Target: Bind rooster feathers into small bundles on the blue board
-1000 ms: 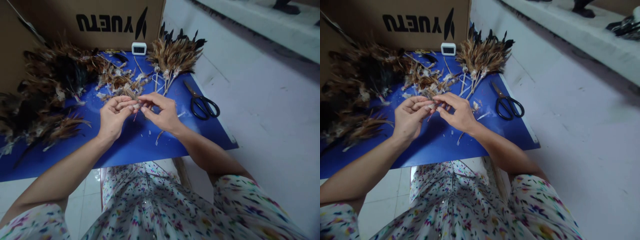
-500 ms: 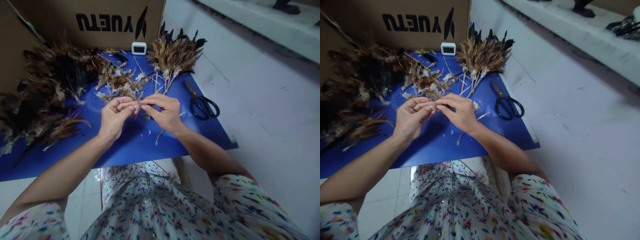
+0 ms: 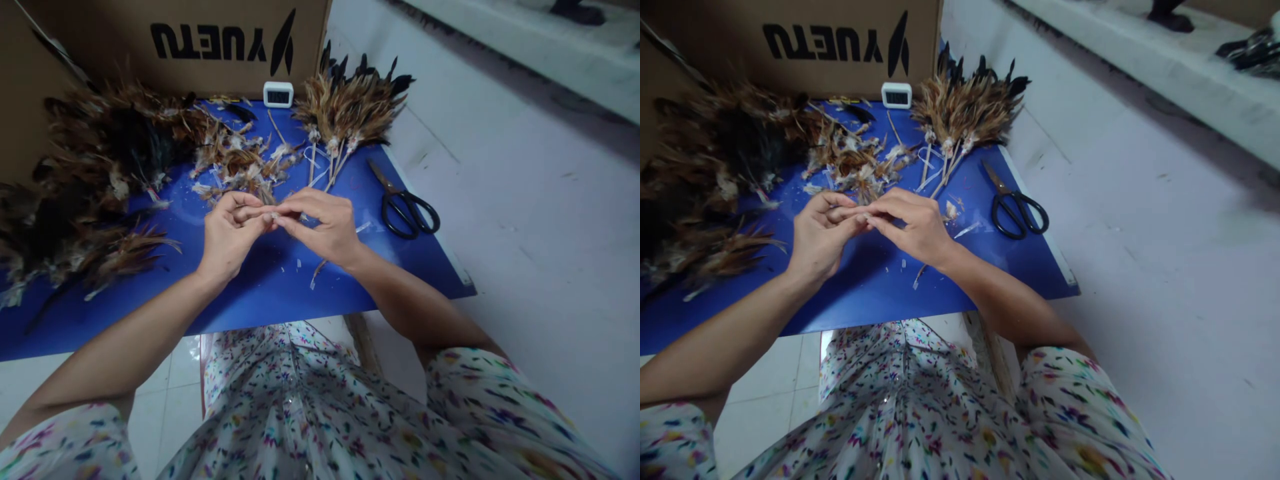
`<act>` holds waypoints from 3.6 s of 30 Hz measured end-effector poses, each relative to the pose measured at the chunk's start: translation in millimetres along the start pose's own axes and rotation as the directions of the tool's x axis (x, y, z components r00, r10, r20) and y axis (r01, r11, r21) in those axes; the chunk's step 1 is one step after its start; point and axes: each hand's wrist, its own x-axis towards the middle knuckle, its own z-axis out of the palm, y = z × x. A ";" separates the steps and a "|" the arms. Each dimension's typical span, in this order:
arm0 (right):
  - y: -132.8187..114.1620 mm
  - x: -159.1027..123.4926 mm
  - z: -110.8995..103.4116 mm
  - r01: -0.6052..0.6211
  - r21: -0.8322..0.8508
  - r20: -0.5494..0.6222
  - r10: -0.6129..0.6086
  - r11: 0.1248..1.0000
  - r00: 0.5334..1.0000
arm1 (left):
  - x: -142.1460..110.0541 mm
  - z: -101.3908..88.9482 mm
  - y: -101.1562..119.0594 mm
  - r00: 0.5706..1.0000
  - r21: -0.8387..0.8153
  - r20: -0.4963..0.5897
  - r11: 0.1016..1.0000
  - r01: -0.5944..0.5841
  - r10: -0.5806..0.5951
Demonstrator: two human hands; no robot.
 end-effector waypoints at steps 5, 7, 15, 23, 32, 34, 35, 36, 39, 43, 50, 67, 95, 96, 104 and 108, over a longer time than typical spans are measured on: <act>-1.5 -0.1 0.6 -0.003 -0.018 -0.010 0.003 1.000 1.000 | 0.7 -1.3 -1.7 0.996 0.079 0.031 0.993 -0.089 0.086; -1.8 0.3 0.9 -0.014 -0.019 -0.020 0.013 1.000 1.000 | 0.9 -1.9 -2.1 0.991 0.123 0.058 0.985 -0.125 0.118; -0.3 -0.4 0.8 -0.057 0.007 -0.012 0.057 0.998 0.998 | -1.1 -1.4 2.3 0.992 0.156 0.069 0.981 -0.113 0.103; -3.7 1.4 -0.3 -0.194 0.067 0.013 0.193 0.979 0.981 | -3.5 -0.8 1.5 0.998 0.081 0.027 0.995 -0.060 0.057; -0.6 2.9 -0.1 -0.426 0.318 0.004 0.448 0.847 0.894 | -3.0 -0.5 2.7 0.998 0.022 0.036 0.998 -0.061 0.060; -0.4 2.7 0.5 -0.444 0.330 0.005 0.469 0.833 0.883 | -2.6 -1.1 2.6 0.997 0.037 0.034 0.997 -0.072 0.071; -0.2 2.5 0.8 -0.448 0.333 0.007 0.473 0.830 0.881 | -2.5 -1.3 2.5 0.997 0.045 0.031 0.996 -0.073 0.072; 0.1 2.3 1.2 -0.448 0.335 0.008 0.473 0.829 0.881 | -2.5 -1.5 2.4 0.997 0.052 0.026 0.996 -0.071 0.070; 2.4 1.4 2.7 -0.433 0.349 0.014 0.458 0.831 0.889 | -2.3 -1.7 2.4 0.997 0.049 0.019 0.996 -0.072 0.071; 6.0 0.8 3.6 -0.417 0.347 0.019 0.438 0.840 0.899 | -1.4 -2.2 2.6 0.996 0.049 0.015 0.995 -0.087 0.086; 3.1 1.5 1.1 -0.388 0.293 0.019 0.401 0.873 0.916 | 1.1 -3.7 1.4 0.994 0.071 0.046 0.993 -0.097 0.094; -5.5 -4.5 9.3 -0.329 0.336 -0.036 0.361 0.882 0.932 | 3.5 -5.7 4.0 0.991 0.009 0.115 0.998 0.063 -0.064; -3.4 -1.0 8.0 -0.212 0.352 0.056 0.205 0.912 0.977 | 1.2 -4.1 12.9 0.851 -0.210 0.497 0.928 0.308 -0.170; -3.7 -0.7 7.2 -0.222 0.346 0.076 0.209 0.912 0.975 | 1.4 -4.2 13.2 0.848 -0.202 0.500 0.930 0.308 -0.173; -9.6 0.2 6.4 -0.271 0.447 0.101 0.253 0.852 0.962 | 1.7 -5.3 11.7 0.855 -0.177 0.481 0.934 0.311 -0.193; -11.5 -0.1 8.7 -0.341 0.441 0.087 0.338 0.830 0.937 | 0.3 -3.8 11.5 0.888 -0.183 0.428 0.945 0.271 -0.172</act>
